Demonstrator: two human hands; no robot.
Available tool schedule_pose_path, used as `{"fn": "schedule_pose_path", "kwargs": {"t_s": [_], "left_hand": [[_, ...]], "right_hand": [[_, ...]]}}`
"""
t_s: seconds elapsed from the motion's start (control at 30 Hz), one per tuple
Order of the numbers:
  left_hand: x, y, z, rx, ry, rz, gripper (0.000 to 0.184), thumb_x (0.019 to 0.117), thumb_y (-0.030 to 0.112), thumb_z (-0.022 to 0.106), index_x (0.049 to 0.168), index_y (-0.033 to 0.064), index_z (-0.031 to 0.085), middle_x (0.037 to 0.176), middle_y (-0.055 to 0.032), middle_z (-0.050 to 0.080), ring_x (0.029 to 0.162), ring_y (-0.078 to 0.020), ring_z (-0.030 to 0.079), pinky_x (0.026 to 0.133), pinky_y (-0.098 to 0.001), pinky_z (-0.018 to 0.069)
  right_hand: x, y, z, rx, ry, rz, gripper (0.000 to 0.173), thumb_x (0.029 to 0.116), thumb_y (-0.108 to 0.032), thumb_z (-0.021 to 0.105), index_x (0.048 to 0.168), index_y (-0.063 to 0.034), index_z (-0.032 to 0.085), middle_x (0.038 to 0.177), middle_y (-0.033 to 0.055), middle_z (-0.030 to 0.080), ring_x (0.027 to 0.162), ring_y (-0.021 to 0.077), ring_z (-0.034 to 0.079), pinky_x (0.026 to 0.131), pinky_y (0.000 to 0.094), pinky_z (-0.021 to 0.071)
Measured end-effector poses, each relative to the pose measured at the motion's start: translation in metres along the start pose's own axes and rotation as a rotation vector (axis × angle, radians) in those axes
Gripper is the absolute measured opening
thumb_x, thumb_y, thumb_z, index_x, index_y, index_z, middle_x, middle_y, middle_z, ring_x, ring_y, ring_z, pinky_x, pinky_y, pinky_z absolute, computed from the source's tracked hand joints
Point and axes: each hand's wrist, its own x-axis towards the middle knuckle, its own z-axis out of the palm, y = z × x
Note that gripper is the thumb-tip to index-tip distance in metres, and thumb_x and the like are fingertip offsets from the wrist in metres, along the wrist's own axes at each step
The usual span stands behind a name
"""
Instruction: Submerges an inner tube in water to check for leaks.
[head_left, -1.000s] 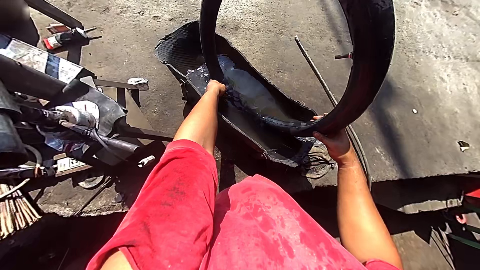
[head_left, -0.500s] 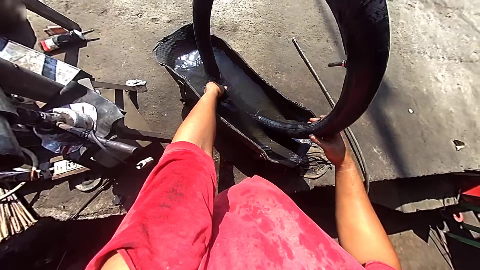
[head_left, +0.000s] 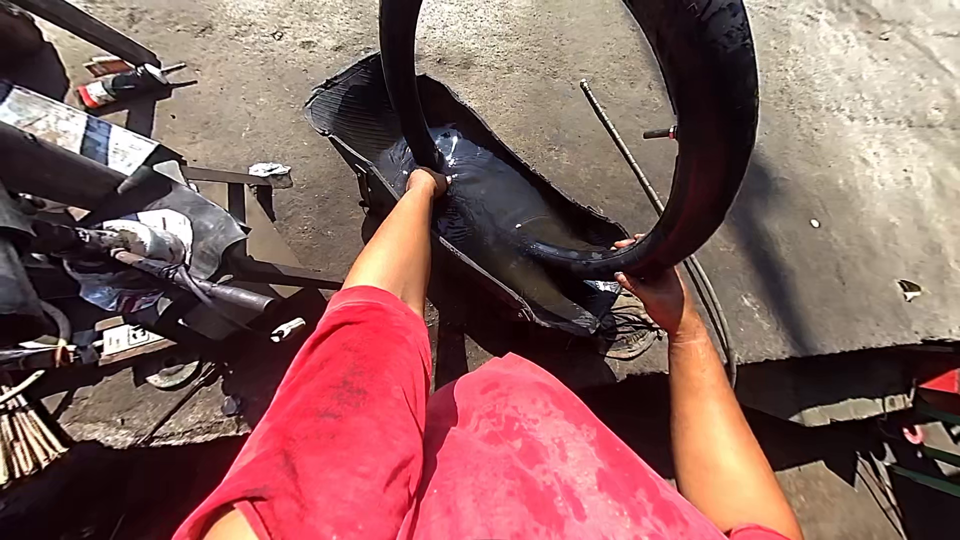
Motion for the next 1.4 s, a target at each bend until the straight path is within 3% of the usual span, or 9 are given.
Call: {"fn": "schedule_pose_path", "kwargs": {"t_s": [0.2,0.4,0.63,0.8,0.9,1.0,1.1,1.3,1.4], "left_hand": [[-0.002,0.001,0.001,-0.050,0.033,-0.015,0.051,0.0964,0.036,0.064,0.119,-0.0102,0.063,0.129,-0.0315,0.061,0.123,-0.0436,0.059,0.100,-0.0636,0.0472],[-0.005,0.001,-0.002,-0.072,0.052,-0.044,0.059,0.0951,0.037,0.066,0.129,-0.0111,0.057,0.132,-0.0306,0.060,0.126,-0.0420,0.059,0.103,-0.0612,0.0473],[-0.001,-0.001,-0.006,-0.159,0.071,-0.051,0.070,0.0906,0.053,0.072,0.123,-0.0084,0.063,0.132,-0.0295,0.060,0.128,-0.0408,0.058,0.105,-0.0606,0.0465],[0.009,-0.009,-0.002,-0.300,0.130,0.056,0.075,0.0869,0.056,0.075,0.128,-0.0046,0.061,0.129,-0.0287,0.063,0.125,-0.0420,0.059,0.104,-0.0633,0.0456],[0.008,-0.007,-0.002,-0.268,0.136,0.077,0.085,0.0898,0.063,0.069,0.138,-0.0059,0.053,0.135,-0.0307,0.059,0.131,-0.0439,0.055,0.108,-0.0634,0.0436],[0.007,-0.006,-0.003,-0.232,0.122,0.063,0.088,0.0909,0.065,0.065,0.136,-0.0093,0.054,0.137,-0.0328,0.056,0.133,-0.0447,0.053,0.109,-0.0624,0.0424],[0.007,-0.009,0.001,-0.361,0.123,0.112,0.082,0.0876,0.061,0.073,0.132,-0.0070,0.059,0.132,-0.0308,0.060,0.129,-0.0431,0.056,0.109,-0.0618,0.0422],[-0.001,-0.008,0.001,-0.362,0.036,0.044,0.071,0.0874,0.055,0.076,0.119,-0.0069,0.065,0.119,-0.0273,0.065,0.108,-0.0376,0.065,0.094,-0.0564,0.0515],[0.004,-0.009,0.005,-0.355,-0.005,-0.004,0.068,0.0872,0.054,0.077,0.121,-0.0039,0.066,0.120,-0.0234,0.067,0.109,-0.0342,0.068,0.096,-0.0530,0.0539]], "right_hand": [[0.006,-0.010,-0.002,-0.098,-0.079,0.004,0.068,0.0853,-0.011,0.077,0.142,0.0065,0.043,0.132,0.0133,0.065,0.118,0.0168,0.066,0.098,0.0313,0.0583],[0.007,-0.028,-0.007,-0.193,-0.103,0.062,0.081,0.0810,-0.023,0.083,0.145,0.0046,0.040,0.131,0.0127,0.065,0.120,0.0167,0.065,0.103,0.0321,0.0560],[0.005,-0.050,-0.017,-0.342,-0.192,0.004,0.081,0.0831,-0.029,0.081,0.145,0.0053,0.042,0.132,0.0127,0.065,0.121,0.0135,0.064,0.105,0.0301,0.0547],[-0.002,-0.067,-0.033,-0.417,-0.230,0.002,0.082,0.0819,-0.033,0.082,0.144,0.0055,0.044,0.133,0.0135,0.065,0.122,0.0129,0.063,0.106,0.0307,0.0537],[-0.008,-0.080,-0.048,-0.489,-0.254,-0.009,0.083,0.0823,-0.040,0.080,0.143,0.0045,0.047,0.133,0.0137,0.064,0.123,0.0120,0.062,0.107,0.0311,0.0519],[-0.013,-0.099,-0.058,-0.577,-0.274,0.006,0.086,0.0813,-0.046,0.079,0.145,0.0019,0.046,0.133,0.0122,0.064,0.123,0.0105,0.062,0.108,0.0314,0.0512],[-0.015,-0.121,-0.064,-0.667,-0.290,-0.016,0.085,0.0819,-0.047,0.077,0.147,-0.0010,0.046,0.132,0.0122,0.065,0.123,0.0103,0.062,0.108,0.0324,0.0508],[-0.010,-0.168,-0.062,-0.865,-0.305,-0.060,0.080,0.0822,-0.053,0.071,0.147,-0.0102,0.049,0.124,0.0125,0.068,0.118,0.0176,0.065,0.102,0.0484,0.0522],[-0.005,-0.184,-0.054,-0.885,-0.302,-0.078,0.077,0.0816,-0.056,0.070,0.143,-0.0143,0.052,0.119,0.0069,0.069,0.115,0.0141,0.065,0.098,0.0480,0.0534]]}}
